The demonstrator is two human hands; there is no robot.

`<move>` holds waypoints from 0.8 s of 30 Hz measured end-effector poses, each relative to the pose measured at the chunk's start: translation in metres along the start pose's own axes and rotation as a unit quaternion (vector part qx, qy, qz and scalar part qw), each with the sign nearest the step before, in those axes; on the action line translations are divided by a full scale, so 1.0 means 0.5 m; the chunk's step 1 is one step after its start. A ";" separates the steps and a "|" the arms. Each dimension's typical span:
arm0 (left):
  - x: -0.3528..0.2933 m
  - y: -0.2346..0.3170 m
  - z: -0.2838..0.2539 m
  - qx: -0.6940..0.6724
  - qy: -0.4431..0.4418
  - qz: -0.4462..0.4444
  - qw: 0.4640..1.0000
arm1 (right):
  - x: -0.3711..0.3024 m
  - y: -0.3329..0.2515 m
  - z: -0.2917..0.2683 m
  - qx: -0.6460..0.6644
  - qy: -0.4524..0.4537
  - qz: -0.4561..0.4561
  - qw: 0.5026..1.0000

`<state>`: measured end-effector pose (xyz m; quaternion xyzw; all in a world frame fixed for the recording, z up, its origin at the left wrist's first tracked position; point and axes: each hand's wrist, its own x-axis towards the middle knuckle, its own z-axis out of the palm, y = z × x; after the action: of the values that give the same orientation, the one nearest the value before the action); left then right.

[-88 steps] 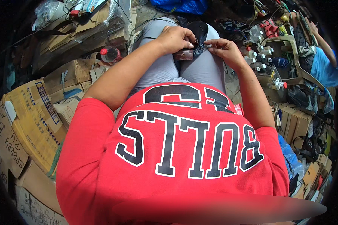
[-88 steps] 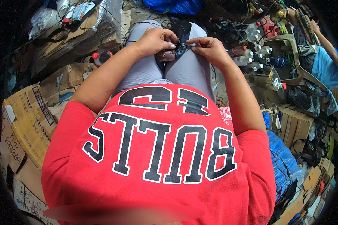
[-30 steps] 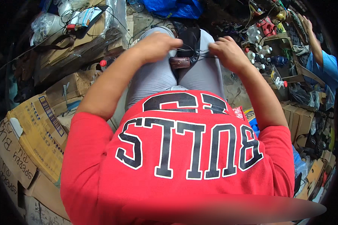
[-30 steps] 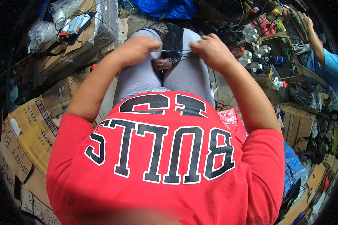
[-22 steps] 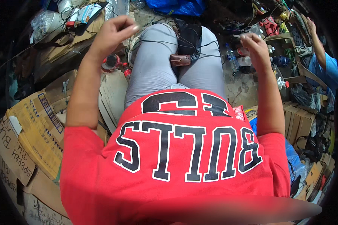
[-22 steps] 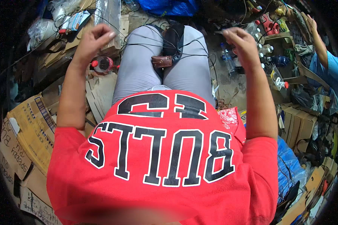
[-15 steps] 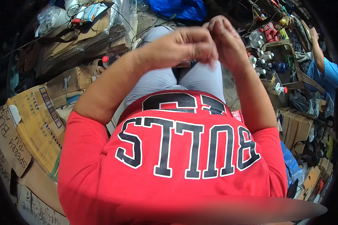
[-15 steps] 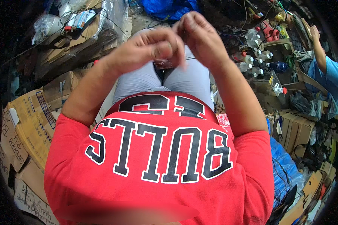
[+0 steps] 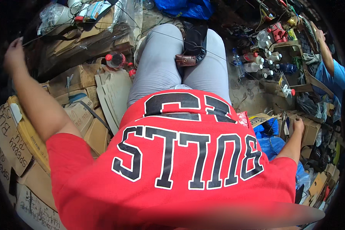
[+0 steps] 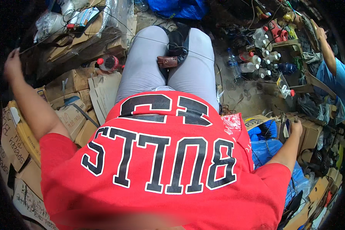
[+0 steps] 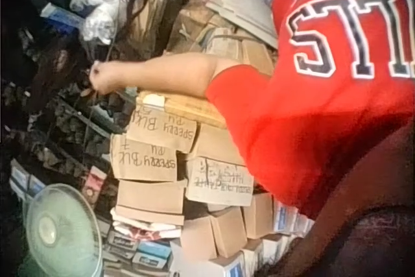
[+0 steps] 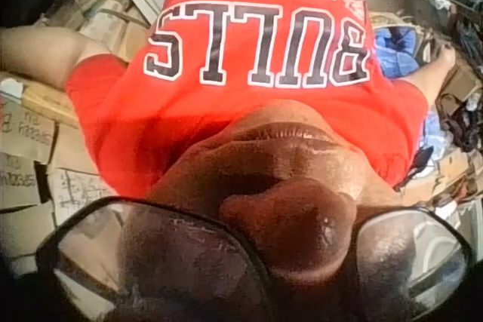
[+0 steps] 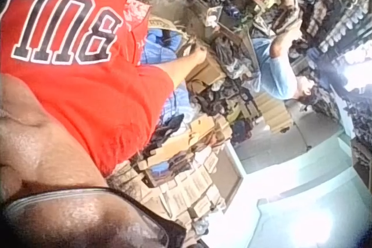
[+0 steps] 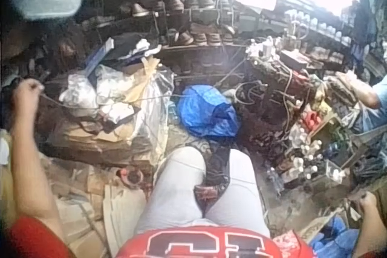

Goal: Manually stitching components of a leather shoe using a needle and thread.

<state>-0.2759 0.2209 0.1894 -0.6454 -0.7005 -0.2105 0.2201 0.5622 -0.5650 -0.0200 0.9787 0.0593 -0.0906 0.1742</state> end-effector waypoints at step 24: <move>-0.450 0.244 0.161 -0.514 -0.446 0.069 0.730 | -0.382 -0.676 -0.097 0.326 0.049 -0.501 0.800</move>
<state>-0.1413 0.0944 -0.0056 -0.7266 -0.4565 -0.2106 -0.4683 0.3335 -0.2488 -0.0490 0.8148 0.5169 -0.1313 -0.2275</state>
